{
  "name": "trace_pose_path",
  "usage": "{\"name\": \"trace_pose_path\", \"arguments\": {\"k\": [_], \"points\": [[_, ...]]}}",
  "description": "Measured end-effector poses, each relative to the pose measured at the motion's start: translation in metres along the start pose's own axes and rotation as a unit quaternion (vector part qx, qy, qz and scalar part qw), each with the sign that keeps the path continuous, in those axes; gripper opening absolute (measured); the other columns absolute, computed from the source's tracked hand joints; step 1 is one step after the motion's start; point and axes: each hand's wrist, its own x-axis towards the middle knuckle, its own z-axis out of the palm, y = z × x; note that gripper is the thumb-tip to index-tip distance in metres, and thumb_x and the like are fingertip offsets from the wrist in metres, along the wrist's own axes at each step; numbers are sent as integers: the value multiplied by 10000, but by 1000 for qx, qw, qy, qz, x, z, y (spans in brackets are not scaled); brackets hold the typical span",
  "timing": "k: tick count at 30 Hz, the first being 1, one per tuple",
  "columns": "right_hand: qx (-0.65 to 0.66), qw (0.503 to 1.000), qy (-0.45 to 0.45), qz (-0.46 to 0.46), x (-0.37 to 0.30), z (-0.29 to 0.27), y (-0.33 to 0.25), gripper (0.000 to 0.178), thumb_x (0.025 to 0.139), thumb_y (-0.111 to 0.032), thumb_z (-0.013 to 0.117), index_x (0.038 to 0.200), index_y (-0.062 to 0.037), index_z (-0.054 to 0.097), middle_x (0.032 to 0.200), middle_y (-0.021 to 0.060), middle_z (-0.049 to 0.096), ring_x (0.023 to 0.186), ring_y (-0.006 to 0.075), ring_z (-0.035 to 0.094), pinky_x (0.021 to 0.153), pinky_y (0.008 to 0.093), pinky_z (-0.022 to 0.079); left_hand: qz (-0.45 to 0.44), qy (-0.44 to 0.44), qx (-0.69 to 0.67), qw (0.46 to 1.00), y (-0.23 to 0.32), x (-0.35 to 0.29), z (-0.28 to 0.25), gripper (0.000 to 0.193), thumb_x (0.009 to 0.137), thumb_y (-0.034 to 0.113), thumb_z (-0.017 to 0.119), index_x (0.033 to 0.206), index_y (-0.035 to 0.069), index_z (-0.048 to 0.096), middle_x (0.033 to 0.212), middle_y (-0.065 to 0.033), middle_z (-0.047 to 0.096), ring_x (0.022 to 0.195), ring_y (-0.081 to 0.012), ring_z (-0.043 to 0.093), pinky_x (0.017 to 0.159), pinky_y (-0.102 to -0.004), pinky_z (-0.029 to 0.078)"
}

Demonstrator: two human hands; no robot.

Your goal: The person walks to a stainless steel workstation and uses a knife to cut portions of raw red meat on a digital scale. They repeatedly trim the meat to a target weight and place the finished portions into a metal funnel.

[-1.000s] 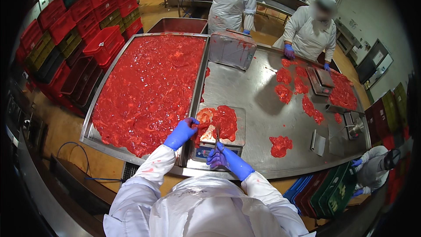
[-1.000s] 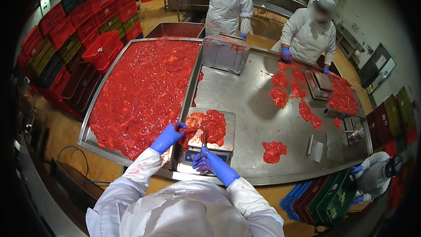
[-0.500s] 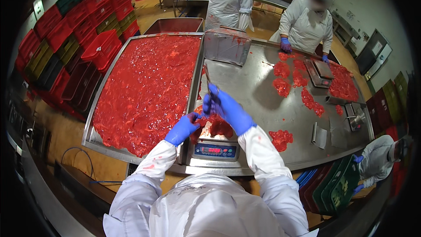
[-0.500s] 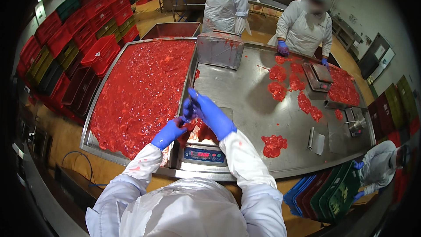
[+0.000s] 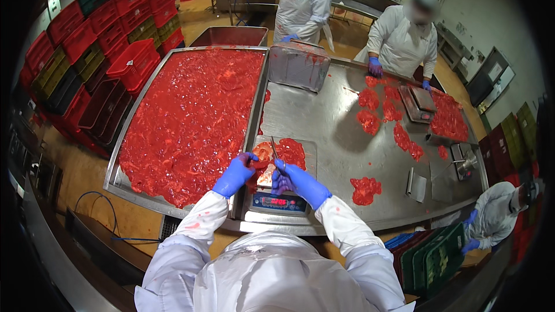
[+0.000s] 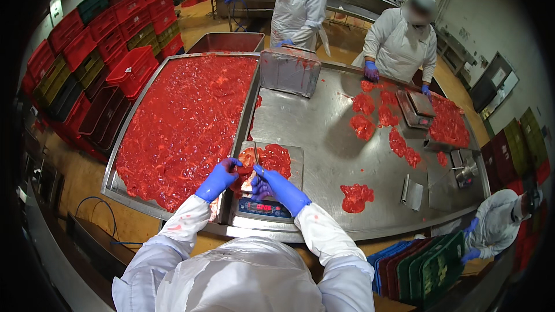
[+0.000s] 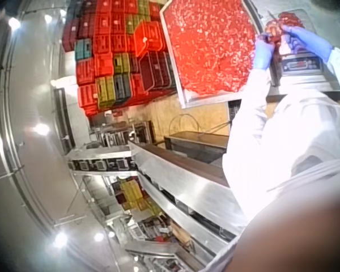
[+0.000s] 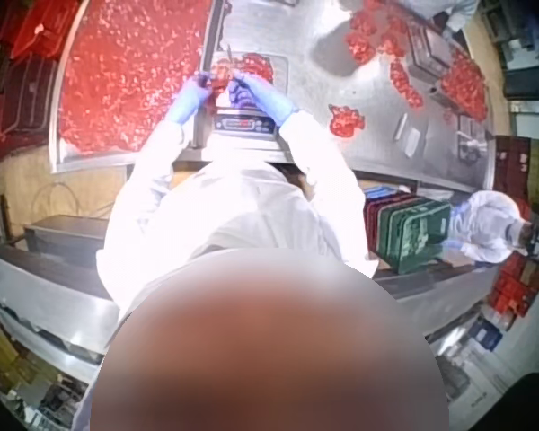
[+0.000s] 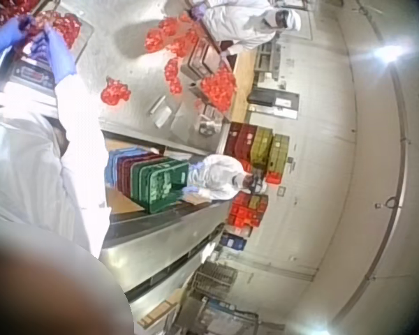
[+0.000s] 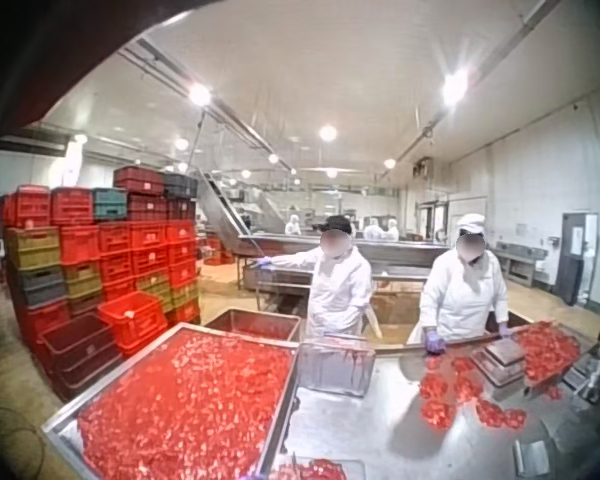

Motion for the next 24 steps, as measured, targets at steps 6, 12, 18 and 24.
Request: {"name": "trace_pose_path", "arguments": {"k": [6,12,18,24], "points": [[-32,996,52,65,-25,-28,55,544,834,-583,562,830,-38,564,714,111,601,589,224,631,571,319,557,-24,-11,-3,1000,5,7,3,287,756,9,553,1042,18,570,831,-121,599,719,-159,600,609,-293,496],[-12,998,0,55,-18,-7,64,605,878,-607,457,895,-15,584,736,111,624,642,215,647,590,299,534,7,34,35,999,-21,9,8,308,757,53,590,1055,-12,543,893,-180,570,779,-264,600,678,-349,492],[-32,992,-25,121,-30,-7,63,717,822,-712,433,931,-17,571,837,156,641,660,220,643,589,307,526,-1,66,18,998,-25,-4,4,259,759,53,588,1002,-17,533,864,-148,569,772,-231,578,678,-333,474],[-81,992,-1,98,13,4,60,613,826,-650,512,841,-42,589,762,119,638,626,203,640,544,299,514,-12,-3,-18,1000,14,-10,5,146,771,30,583,909,-1,546,733,-59,544,682,-108,520,613,-261,450]]}}
